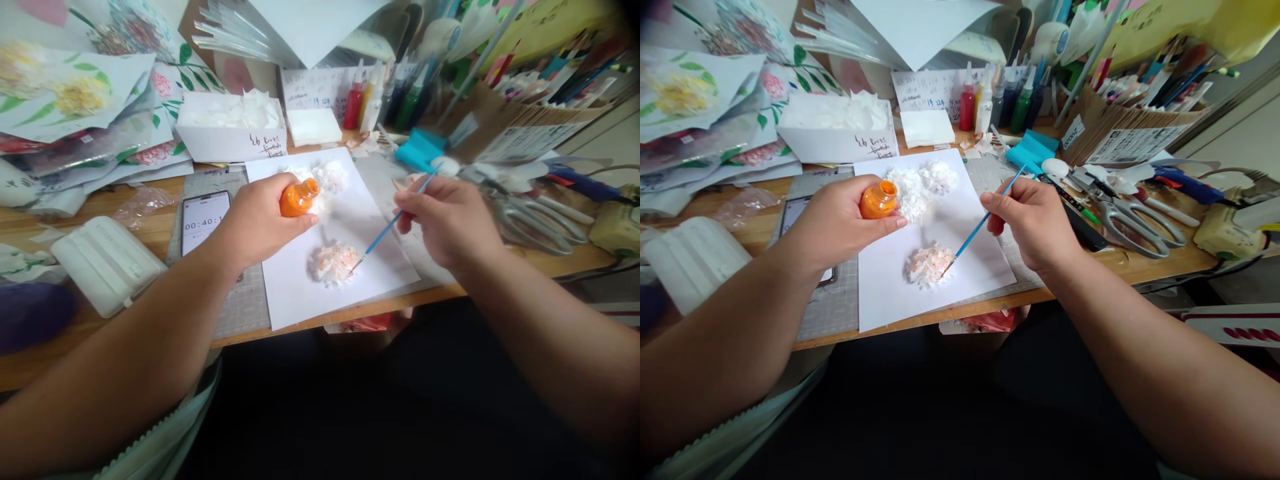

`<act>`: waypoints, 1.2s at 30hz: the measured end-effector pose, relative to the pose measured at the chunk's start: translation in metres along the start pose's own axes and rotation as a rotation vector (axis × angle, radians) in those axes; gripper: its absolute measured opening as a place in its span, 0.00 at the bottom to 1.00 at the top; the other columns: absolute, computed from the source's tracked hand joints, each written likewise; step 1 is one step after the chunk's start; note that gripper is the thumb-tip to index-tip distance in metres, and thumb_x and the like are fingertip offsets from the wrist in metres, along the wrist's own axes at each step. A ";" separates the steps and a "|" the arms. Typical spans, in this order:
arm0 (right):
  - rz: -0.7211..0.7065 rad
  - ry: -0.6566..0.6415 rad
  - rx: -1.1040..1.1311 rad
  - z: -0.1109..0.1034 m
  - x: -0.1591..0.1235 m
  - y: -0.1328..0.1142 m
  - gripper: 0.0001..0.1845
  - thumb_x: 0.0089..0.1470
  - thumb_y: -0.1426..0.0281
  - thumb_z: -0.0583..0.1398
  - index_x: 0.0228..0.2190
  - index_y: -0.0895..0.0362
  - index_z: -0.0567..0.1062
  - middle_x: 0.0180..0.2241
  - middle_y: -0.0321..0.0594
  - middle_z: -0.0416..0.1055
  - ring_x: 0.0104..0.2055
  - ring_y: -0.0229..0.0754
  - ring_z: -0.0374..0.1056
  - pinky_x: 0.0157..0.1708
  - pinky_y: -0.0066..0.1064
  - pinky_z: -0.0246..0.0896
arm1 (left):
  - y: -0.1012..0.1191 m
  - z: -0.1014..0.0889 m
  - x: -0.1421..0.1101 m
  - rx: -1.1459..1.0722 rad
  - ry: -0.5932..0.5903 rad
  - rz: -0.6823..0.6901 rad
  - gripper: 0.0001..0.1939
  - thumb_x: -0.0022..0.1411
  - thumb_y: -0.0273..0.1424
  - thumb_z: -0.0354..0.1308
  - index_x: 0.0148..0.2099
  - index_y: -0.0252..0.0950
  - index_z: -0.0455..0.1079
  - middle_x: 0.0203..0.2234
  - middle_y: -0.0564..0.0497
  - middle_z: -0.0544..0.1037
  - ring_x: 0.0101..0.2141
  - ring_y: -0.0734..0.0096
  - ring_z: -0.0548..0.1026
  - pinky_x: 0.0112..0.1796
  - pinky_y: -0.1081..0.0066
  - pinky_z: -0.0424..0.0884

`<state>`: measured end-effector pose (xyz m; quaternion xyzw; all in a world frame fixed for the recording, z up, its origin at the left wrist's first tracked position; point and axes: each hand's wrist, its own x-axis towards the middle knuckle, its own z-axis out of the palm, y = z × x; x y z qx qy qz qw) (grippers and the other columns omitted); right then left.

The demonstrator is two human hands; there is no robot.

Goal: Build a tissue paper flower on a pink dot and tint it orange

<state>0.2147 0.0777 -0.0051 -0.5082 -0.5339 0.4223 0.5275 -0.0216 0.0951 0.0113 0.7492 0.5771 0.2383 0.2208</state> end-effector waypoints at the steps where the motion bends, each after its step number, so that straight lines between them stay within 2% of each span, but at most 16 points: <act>1: 0.006 0.004 0.021 0.000 0.000 0.000 0.09 0.45 0.73 0.64 0.17 0.55 0.71 0.14 0.30 0.66 0.15 0.32 0.60 0.18 0.28 0.53 | 0.000 0.000 0.000 0.003 -0.002 -0.001 0.12 0.47 0.39 0.60 0.34 0.40 0.67 0.29 0.54 0.74 0.29 0.66 0.70 0.28 0.68 0.61; 5: -0.006 0.003 0.094 0.000 0.002 0.001 0.10 0.45 0.72 0.64 0.17 0.54 0.71 0.13 0.30 0.66 0.15 0.33 0.60 0.18 0.28 0.55 | 0.002 0.000 -0.001 0.019 0.001 -0.003 0.12 0.48 0.39 0.59 0.33 0.39 0.66 0.27 0.55 0.73 0.27 0.69 0.69 0.27 0.69 0.61; 13: 0.019 -0.001 0.087 -0.001 0.001 0.003 0.10 0.45 0.69 0.65 0.18 0.54 0.70 0.14 0.29 0.65 0.15 0.32 0.61 0.18 0.28 0.56 | 0.000 0.001 0.000 0.027 0.006 0.019 0.12 0.48 0.39 0.59 0.33 0.39 0.66 0.27 0.55 0.73 0.28 0.69 0.69 0.27 0.70 0.60; 17: 0.019 -0.008 0.069 -0.002 0.000 0.002 0.09 0.45 0.71 0.64 0.18 0.55 0.71 0.14 0.29 0.66 0.15 0.32 0.61 0.19 0.27 0.56 | -0.001 0.002 -0.001 0.018 0.009 0.002 0.12 0.48 0.39 0.59 0.34 0.39 0.67 0.27 0.55 0.73 0.28 0.69 0.69 0.27 0.70 0.60; 24: -0.080 -0.063 0.000 -0.001 -0.008 -0.003 0.07 0.46 0.71 0.65 0.21 0.55 0.73 0.16 0.30 0.68 0.18 0.33 0.64 0.21 0.28 0.57 | -0.001 0.001 0.000 0.010 -0.005 0.001 0.12 0.48 0.39 0.60 0.34 0.39 0.67 0.27 0.55 0.72 0.28 0.70 0.69 0.26 0.71 0.60; 28: -0.139 -0.050 -0.018 0.000 -0.014 -0.006 0.06 0.47 0.70 0.65 0.22 0.54 0.73 0.17 0.30 0.68 0.19 0.33 0.65 0.22 0.28 0.58 | 0.000 0.001 0.000 0.024 0.006 0.000 0.11 0.48 0.38 0.60 0.32 0.39 0.66 0.25 0.56 0.70 0.26 0.71 0.67 0.26 0.72 0.59; 36: -0.174 -0.083 -0.081 0.000 -0.016 -0.007 0.06 0.46 0.69 0.65 0.22 0.55 0.73 0.17 0.30 0.68 0.20 0.33 0.66 0.21 0.28 0.59 | 0.004 0.000 -0.001 0.023 0.011 -0.004 0.10 0.48 0.37 0.59 0.31 0.38 0.65 0.24 0.56 0.69 0.25 0.73 0.65 0.26 0.72 0.58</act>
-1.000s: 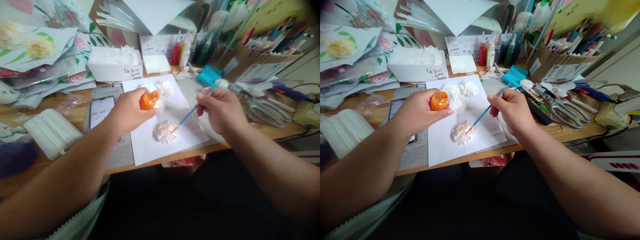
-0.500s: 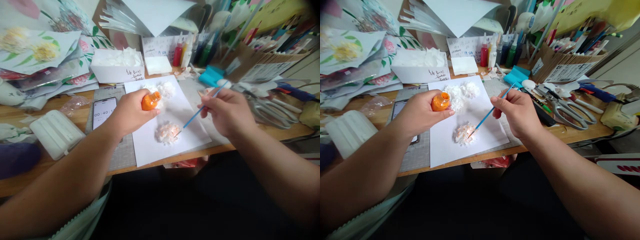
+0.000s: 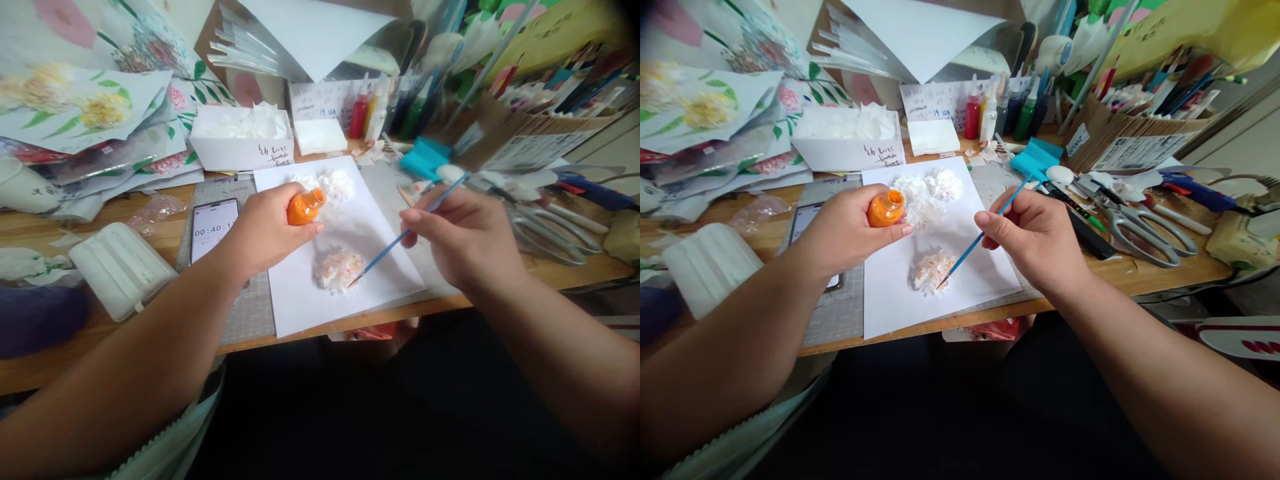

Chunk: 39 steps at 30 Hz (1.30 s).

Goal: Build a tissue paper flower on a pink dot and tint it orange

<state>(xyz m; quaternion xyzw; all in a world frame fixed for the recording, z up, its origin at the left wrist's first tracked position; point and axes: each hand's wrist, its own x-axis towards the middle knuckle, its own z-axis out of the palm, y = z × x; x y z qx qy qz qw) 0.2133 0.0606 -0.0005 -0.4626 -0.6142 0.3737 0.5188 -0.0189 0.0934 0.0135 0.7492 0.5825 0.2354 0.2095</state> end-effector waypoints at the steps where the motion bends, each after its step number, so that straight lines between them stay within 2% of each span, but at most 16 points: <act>1: 0.001 -0.007 -0.006 -0.001 0.001 -0.001 0.06 0.46 0.70 0.66 0.22 0.55 0.73 0.17 0.30 0.68 0.20 0.33 0.66 0.21 0.28 0.59 | 0.000 0.000 0.000 -0.002 -0.002 0.007 0.10 0.48 0.37 0.59 0.31 0.38 0.65 0.24 0.56 0.69 0.25 0.73 0.65 0.26 0.72 0.58; 3: -0.019 0.011 0.039 -0.004 0.006 -0.006 0.06 0.45 0.72 0.66 0.22 0.57 0.74 0.18 0.31 0.69 0.20 0.35 0.66 0.21 0.29 0.59 | -0.001 -0.001 -0.001 -0.004 -0.005 0.029 0.10 0.49 0.38 0.60 0.31 0.38 0.65 0.23 0.56 0.69 0.25 0.73 0.65 0.26 0.72 0.58; 8: -0.228 0.244 0.332 -0.010 0.008 -0.033 0.04 0.45 0.74 0.64 0.23 0.56 0.73 0.20 0.35 0.70 0.25 0.43 0.68 0.25 0.39 0.63 | -0.001 -0.001 -0.005 -0.014 -0.074 0.099 0.10 0.50 0.38 0.60 0.30 0.39 0.63 0.21 0.59 0.68 0.24 0.74 0.65 0.25 0.74 0.58; 11: -0.320 0.301 0.181 -0.008 -0.002 -0.046 0.02 0.46 0.74 0.63 0.26 0.55 0.75 0.25 0.38 0.73 0.30 0.48 0.70 0.32 0.45 0.65 | 0.000 0.002 -0.006 0.009 -0.123 0.127 0.10 0.50 0.37 0.59 0.29 0.38 0.62 0.21 0.59 0.67 0.23 0.76 0.63 0.24 0.75 0.57; 13: -0.356 0.311 0.011 -0.006 -0.009 -0.050 0.03 0.47 0.74 0.63 0.27 0.54 0.75 0.28 0.39 0.74 0.33 0.47 0.71 0.36 0.45 0.65 | 0.000 0.003 -0.007 0.042 -0.127 0.141 0.10 0.51 0.36 0.59 0.29 0.38 0.62 0.21 0.59 0.67 0.23 0.76 0.63 0.24 0.74 0.57; 15: -0.375 0.279 -0.131 -0.005 -0.012 -0.050 0.04 0.48 0.74 0.62 0.28 0.53 0.76 0.29 0.39 0.74 0.34 0.45 0.71 0.37 0.42 0.64 | 0.002 0.004 -0.008 0.065 -0.136 0.172 0.09 0.52 0.36 0.59 0.29 0.38 0.62 0.21 0.59 0.67 0.23 0.76 0.64 0.24 0.74 0.57; 21: -0.471 0.027 -0.340 -0.008 -0.013 -0.050 0.06 0.49 0.74 0.62 0.31 0.50 0.74 0.29 0.34 0.75 0.35 0.41 0.72 0.40 0.37 0.66 | 0.000 0.005 -0.007 0.115 -0.158 0.307 0.06 0.55 0.33 0.57 0.34 0.39 0.65 0.30 0.54 0.73 0.30 0.70 0.69 0.31 0.71 0.62; 26: -0.343 0.086 -0.300 -0.008 -0.014 -0.054 0.01 0.50 0.69 0.62 0.28 0.50 0.75 0.29 0.34 0.76 0.35 0.41 0.73 0.36 0.33 0.68 | -0.001 0.003 -0.007 0.133 -0.150 0.317 0.05 0.55 0.32 0.57 0.34 0.39 0.65 0.30 0.54 0.73 0.31 0.70 0.70 0.32 0.71 0.63; 31: -0.449 0.072 -0.316 -0.006 -0.015 -0.056 0.05 0.50 0.73 0.62 0.30 0.51 0.75 0.29 0.33 0.76 0.37 0.38 0.73 0.44 0.31 0.66 | 0.000 0.002 -0.007 0.100 -0.151 0.291 0.06 0.56 0.35 0.57 0.34 0.39 0.65 0.30 0.54 0.73 0.30 0.71 0.70 0.31 0.71 0.63; 33: -0.455 0.047 -0.307 -0.007 -0.015 -0.055 0.06 0.50 0.74 0.62 0.31 0.51 0.76 0.28 0.33 0.76 0.37 0.38 0.73 0.44 0.31 0.66 | -0.001 0.003 -0.006 0.110 -0.138 0.285 0.06 0.56 0.35 0.57 0.34 0.39 0.65 0.29 0.54 0.73 0.30 0.71 0.70 0.30 0.72 0.63; 36: -0.365 0.116 -0.232 -0.010 -0.014 -0.052 0.06 0.48 0.73 0.63 0.30 0.50 0.77 0.29 0.34 0.76 0.36 0.39 0.72 0.38 0.31 0.67 | -0.003 0.004 -0.004 0.136 -0.124 0.268 0.06 0.54 0.34 0.58 0.33 0.39 0.65 0.28 0.55 0.72 0.29 0.72 0.69 0.29 0.72 0.62; 39: -0.201 0.202 -0.013 -0.015 -0.010 -0.048 0.03 0.47 0.72 0.64 0.27 0.51 0.78 0.28 0.36 0.75 0.36 0.44 0.72 0.36 0.37 0.67 | -0.004 0.004 -0.003 0.150 -0.124 0.243 0.05 0.53 0.33 0.57 0.32 0.38 0.64 0.26 0.56 0.71 0.27 0.73 0.68 0.28 0.73 0.60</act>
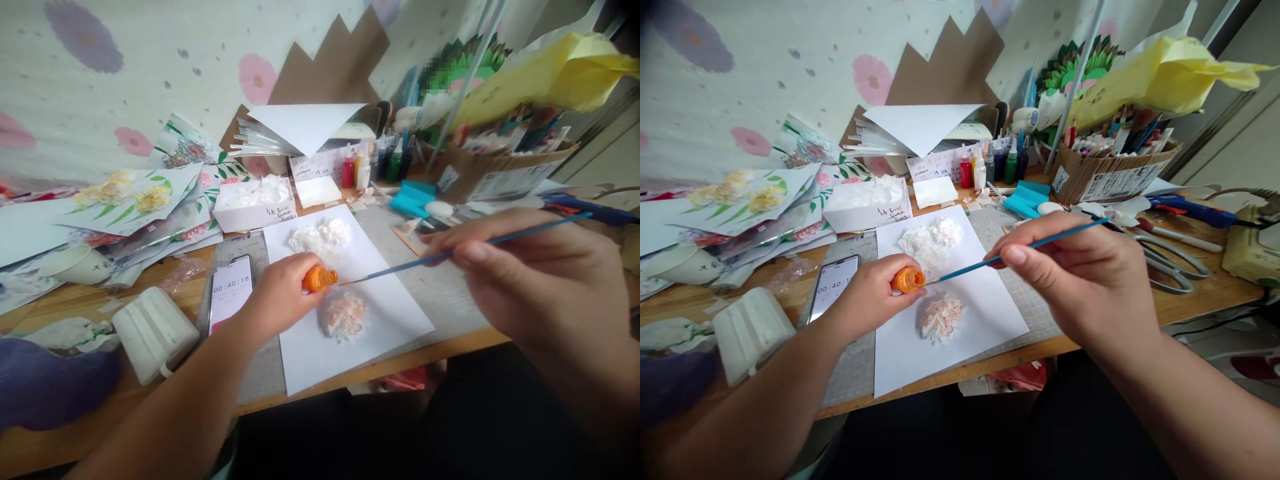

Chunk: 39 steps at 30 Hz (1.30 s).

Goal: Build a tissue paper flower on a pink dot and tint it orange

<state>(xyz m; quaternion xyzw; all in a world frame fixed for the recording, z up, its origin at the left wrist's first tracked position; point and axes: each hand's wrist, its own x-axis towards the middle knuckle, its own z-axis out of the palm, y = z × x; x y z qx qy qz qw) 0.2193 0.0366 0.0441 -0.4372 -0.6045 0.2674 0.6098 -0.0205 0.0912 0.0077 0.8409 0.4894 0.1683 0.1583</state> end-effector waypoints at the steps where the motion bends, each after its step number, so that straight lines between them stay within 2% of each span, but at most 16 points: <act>1: 0.046 0.019 0.086 -0.001 0.002 0.003 0.02 0.46 0.72 0.65 0.26 0.52 0.77 0.26 0.37 0.75 0.34 0.45 0.72 0.35 0.39 0.67 | 0.000 0.000 0.000 0.001 0.006 -0.009 0.06 0.53 0.33 0.57 0.31 0.38 0.64 0.26 0.56 0.71 0.27 0.73 0.67 0.28 0.73 0.60; 3: 0.089 0.039 0.229 -0.002 0.005 0.010 0.03 0.43 0.72 0.66 0.24 0.54 0.77 0.22 0.36 0.73 0.28 0.44 0.71 0.31 0.39 0.66 | 0.001 0.000 0.000 0.006 0.031 -0.029 0.07 0.52 0.34 0.58 0.31 0.38 0.64 0.25 0.57 0.70 0.26 0.73 0.66 0.28 0.73 0.59; 6: 0.193 -0.122 0.196 -0.002 0.007 0.027 0.03 0.43 0.71 0.67 0.22 0.54 0.76 0.19 0.35 0.71 0.24 0.40 0.69 0.28 0.36 0.65 | 0.002 -0.001 0.000 0.008 0.048 -0.061 0.08 0.50 0.35 0.59 0.31 0.38 0.64 0.24 0.57 0.70 0.26 0.74 0.66 0.27 0.74 0.58; 8: 0.245 -0.206 0.144 -0.002 0.006 0.036 0.03 0.45 0.70 0.66 0.23 0.52 0.76 0.20 0.34 0.71 0.24 0.39 0.68 0.28 0.34 0.65 | 0.003 0.000 0.001 0.011 0.046 -0.069 0.07 0.50 0.34 0.59 0.30 0.39 0.64 0.24 0.58 0.69 0.25 0.74 0.65 0.27 0.74 0.58; 14: 0.255 -0.265 0.098 0.000 0.000 0.043 0.03 0.46 0.69 0.66 0.24 0.52 0.76 0.21 0.34 0.72 0.25 0.37 0.68 0.28 0.32 0.64 | 0.003 0.000 0.001 0.018 0.054 -0.072 0.07 0.49 0.35 0.59 0.30 0.39 0.64 0.23 0.58 0.70 0.25 0.74 0.65 0.27 0.74 0.58; 19: 0.289 -0.285 0.081 0.002 -0.001 0.043 0.03 0.46 0.72 0.65 0.26 0.57 0.75 0.21 0.34 0.73 0.25 0.35 0.70 0.28 0.28 0.64 | 0.003 -0.001 0.001 0.004 0.042 -0.068 0.07 0.49 0.34 0.59 0.29 0.39 0.64 0.23 0.58 0.70 0.25 0.74 0.65 0.26 0.74 0.58; 26: 0.289 -0.290 0.072 0.003 0.001 0.041 0.04 0.46 0.72 0.66 0.25 0.57 0.75 0.21 0.34 0.72 0.24 0.34 0.69 0.27 0.27 0.65 | 0.004 -0.001 0.001 0.010 0.027 -0.085 0.07 0.50 0.34 0.58 0.29 0.39 0.63 0.23 0.58 0.69 0.24 0.74 0.65 0.26 0.74 0.57; 32: 0.297 -0.292 0.097 0.004 0.002 0.043 0.03 0.47 0.72 0.65 0.24 0.56 0.75 0.21 0.32 0.72 0.25 0.33 0.69 0.27 0.25 0.64 | 0.004 -0.001 0.002 0.021 0.016 -0.076 0.07 0.50 0.34 0.58 0.29 0.39 0.64 0.23 0.58 0.70 0.25 0.74 0.65 0.26 0.74 0.57; 39: 0.268 -0.266 0.100 0.001 0.004 0.046 0.02 0.46 0.71 0.65 0.25 0.54 0.76 0.21 0.32 0.72 0.24 0.35 0.69 0.26 0.28 0.65 | 0.003 -0.002 0.001 0.007 0.007 -0.075 0.08 0.50 0.35 0.58 0.29 0.39 0.64 0.24 0.58 0.70 0.25 0.74 0.66 0.26 0.74 0.58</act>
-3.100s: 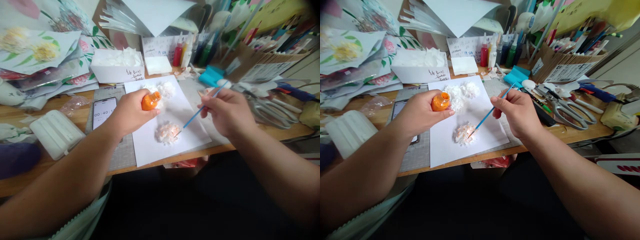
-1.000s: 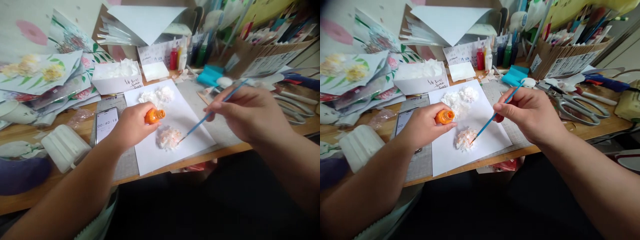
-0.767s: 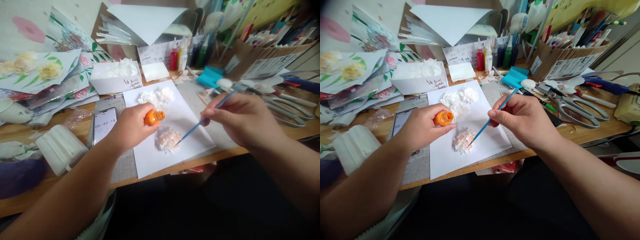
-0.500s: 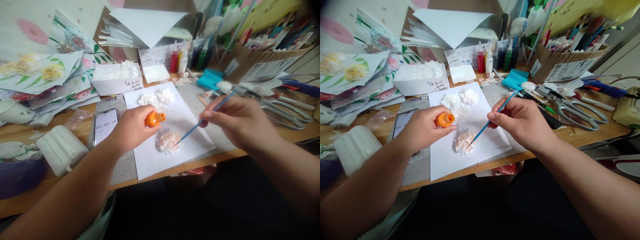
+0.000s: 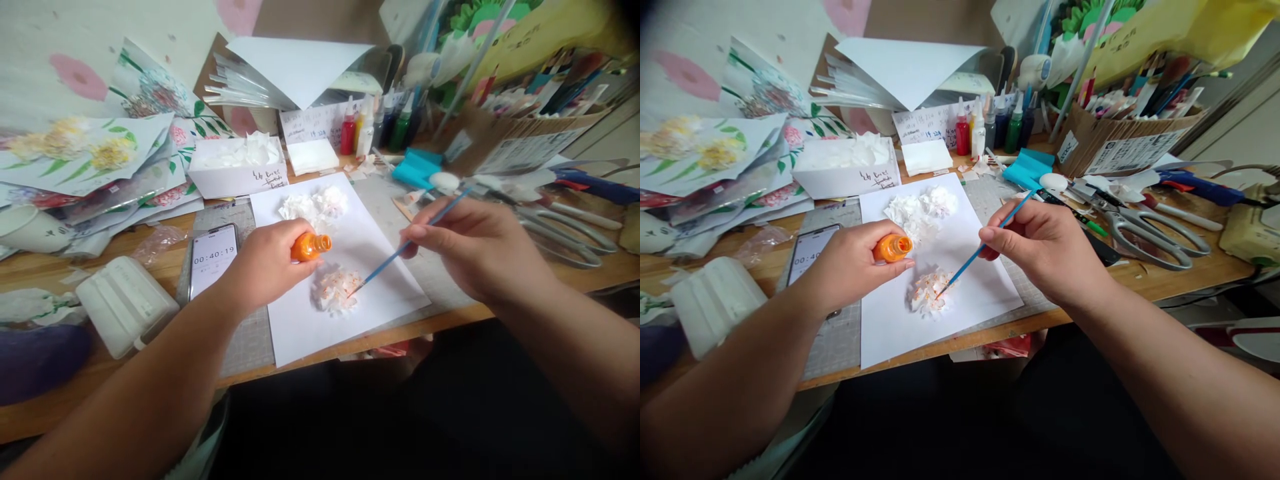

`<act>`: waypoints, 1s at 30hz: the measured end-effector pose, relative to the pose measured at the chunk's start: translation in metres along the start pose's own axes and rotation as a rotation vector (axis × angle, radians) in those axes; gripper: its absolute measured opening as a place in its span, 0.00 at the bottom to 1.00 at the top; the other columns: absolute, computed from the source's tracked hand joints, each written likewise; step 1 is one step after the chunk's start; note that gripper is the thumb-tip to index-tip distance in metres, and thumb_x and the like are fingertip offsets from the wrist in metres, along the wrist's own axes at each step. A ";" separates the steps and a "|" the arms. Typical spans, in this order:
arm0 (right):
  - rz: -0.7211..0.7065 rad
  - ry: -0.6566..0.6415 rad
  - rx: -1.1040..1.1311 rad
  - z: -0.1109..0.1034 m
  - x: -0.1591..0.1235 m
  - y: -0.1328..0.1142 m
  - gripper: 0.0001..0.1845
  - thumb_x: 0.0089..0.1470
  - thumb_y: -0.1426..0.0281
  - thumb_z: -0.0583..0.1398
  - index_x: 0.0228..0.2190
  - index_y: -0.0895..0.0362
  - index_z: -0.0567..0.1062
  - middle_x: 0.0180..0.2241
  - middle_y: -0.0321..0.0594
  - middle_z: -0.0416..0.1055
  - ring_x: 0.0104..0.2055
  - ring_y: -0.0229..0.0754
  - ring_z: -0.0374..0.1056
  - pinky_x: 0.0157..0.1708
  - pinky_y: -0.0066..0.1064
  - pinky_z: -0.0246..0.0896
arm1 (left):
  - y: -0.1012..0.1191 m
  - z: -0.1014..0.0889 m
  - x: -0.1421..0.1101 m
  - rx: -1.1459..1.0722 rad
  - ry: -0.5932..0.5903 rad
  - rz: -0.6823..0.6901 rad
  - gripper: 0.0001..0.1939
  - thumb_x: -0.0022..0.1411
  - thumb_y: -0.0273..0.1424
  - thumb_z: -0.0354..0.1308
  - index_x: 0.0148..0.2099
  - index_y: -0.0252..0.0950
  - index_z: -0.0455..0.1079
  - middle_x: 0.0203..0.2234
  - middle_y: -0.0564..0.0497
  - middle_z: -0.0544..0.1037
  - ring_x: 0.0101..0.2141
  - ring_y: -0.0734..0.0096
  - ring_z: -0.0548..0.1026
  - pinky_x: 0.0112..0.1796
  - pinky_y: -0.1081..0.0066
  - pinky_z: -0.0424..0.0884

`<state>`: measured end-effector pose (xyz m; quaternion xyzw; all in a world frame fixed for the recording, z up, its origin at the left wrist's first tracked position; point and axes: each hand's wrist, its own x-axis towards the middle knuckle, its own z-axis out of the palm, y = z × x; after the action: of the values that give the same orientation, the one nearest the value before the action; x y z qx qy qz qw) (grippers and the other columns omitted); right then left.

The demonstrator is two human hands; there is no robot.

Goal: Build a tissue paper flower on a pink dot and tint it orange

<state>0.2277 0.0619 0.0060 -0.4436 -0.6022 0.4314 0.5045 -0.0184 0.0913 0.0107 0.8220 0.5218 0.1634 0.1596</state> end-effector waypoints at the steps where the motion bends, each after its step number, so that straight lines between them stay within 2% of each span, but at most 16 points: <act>1: -0.002 -0.002 0.001 0.000 0.000 0.000 0.02 0.46 0.71 0.65 0.25 0.54 0.76 0.21 0.32 0.72 0.24 0.35 0.69 0.26 0.28 0.65 | 0.000 0.000 0.000 0.002 -0.003 -0.001 0.08 0.50 0.35 0.58 0.29 0.39 0.64 0.24 0.58 0.70 0.25 0.74 0.66 0.26 0.74 0.58; 9: -0.044 0.024 -0.008 0.006 -0.001 -0.005 0.02 0.48 0.72 0.64 0.26 0.53 0.75 0.22 0.31 0.72 0.25 0.35 0.70 0.27 0.28 0.65 | 0.002 -0.001 0.000 0.011 -0.019 -0.013 0.08 0.50 0.36 0.59 0.29 0.38 0.63 0.23 0.59 0.69 0.24 0.75 0.65 0.26 0.74 0.57; 14: -0.130 0.032 -0.166 0.008 -0.004 -0.010 0.02 0.47 0.72 0.65 0.26 0.52 0.76 0.24 0.33 0.73 0.28 0.37 0.70 0.29 0.29 0.66 | -0.002 0.001 -0.001 0.009 -0.030 0.008 0.07 0.52 0.35 0.58 0.30 0.38 0.64 0.24 0.59 0.70 0.25 0.76 0.66 0.25 0.74 0.57; 17: -0.192 0.064 -0.226 0.008 -0.009 -0.014 0.01 0.48 0.69 0.64 0.26 0.52 0.75 0.25 0.33 0.74 0.32 0.40 0.71 0.34 0.33 0.67 | -0.004 0.002 -0.002 0.009 -0.021 0.015 0.07 0.52 0.35 0.57 0.31 0.39 0.64 0.23 0.58 0.70 0.25 0.75 0.66 0.25 0.74 0.57; 19: -0.271 0.063 -0.294 0.007 -0.015 -0.018 0.01 0.48 0.70 0.63 0.27 0.52 0.75 0.26 0.33 0.74 0.32 0.40 0.72 0.41 0.38 0.67 | -0.004 0.002 -0.002 0.008 -0.010 0.020 0.06 0.52 0.34 0.58 0.31 0.39 0.65 0.24 0.58 0.70 0.25 0.75 0.66 0.25 0.74 0.57; 21: -0.391 -0.019 -0.379 0.007 -0.021 -0.023 0.04 0.47 0.73 0.63 0.29 0.53 0.75 0.27 0.33 0.74 0.31 0.40 0.72 0.49 0.43 0.64 | -0.004 0.003 -0.002 0.007 -0.001 0.026 0.06 0.52 0.34 0.58 0.31 0.38 0.65 0.24 0.58 0.71 0.25 0.75 0.67 0.26 0.74 0.58; 23: -0.506 -0.123 -0.442 0.007 -0.026 -0.029 0.08 0.46 0.77 0.63 0.30 0.53 0.74 0.26 0.33 0.74 0.31 0.40 0.72 0.52 0.45 0.61 | -0.004 0.003 -0.001 0.008 0.007 0.032 0.06 0.52 0.34 0.58 0.31 0.38 0.65 0.24 0.57 0.71 0.25 0.74 0.67 0.26 0.74 0.58; 25: -0.574 -0.173 -0.518 0.007 -0.029 -0.036 0.10 0.46 0.79 0.62 0.31 0.54 0.74 0.26 0.34 0.75 0.31 0.41 0.73 0.52 0.44 0.61 | -0.004 0.003 0.000 0.009 0.004 0.038 0.06 0.51 0.34 0.58 0.31 0.38 0.65 0.24 0.57 0.71 0.26 0.74 0.67 0.25 0.74 0.57; 30: -0.724 -0.330 -0.711 0.011 -0.028 -0.047 0.06 0.47 0.78 0.61 0.31 0.58 0.74 0.27 0.39 0.76 0.29 0.41 0.73 0.51 0.43 0.61 | -0.006 0.004 0.001 0.016 0.010 0.066 0.08 0.50 0.35 0.60 0.32 0.38 0.66 0.25 0.57 0.72 0.26 0.73 0.67 0.26 0.74 0.57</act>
<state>0.2149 0.0231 0.0437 -0.2773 -0.8971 0.0634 0.3381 -0.0209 0.0937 0.0047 0.8392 0.4963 0.1683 0.1452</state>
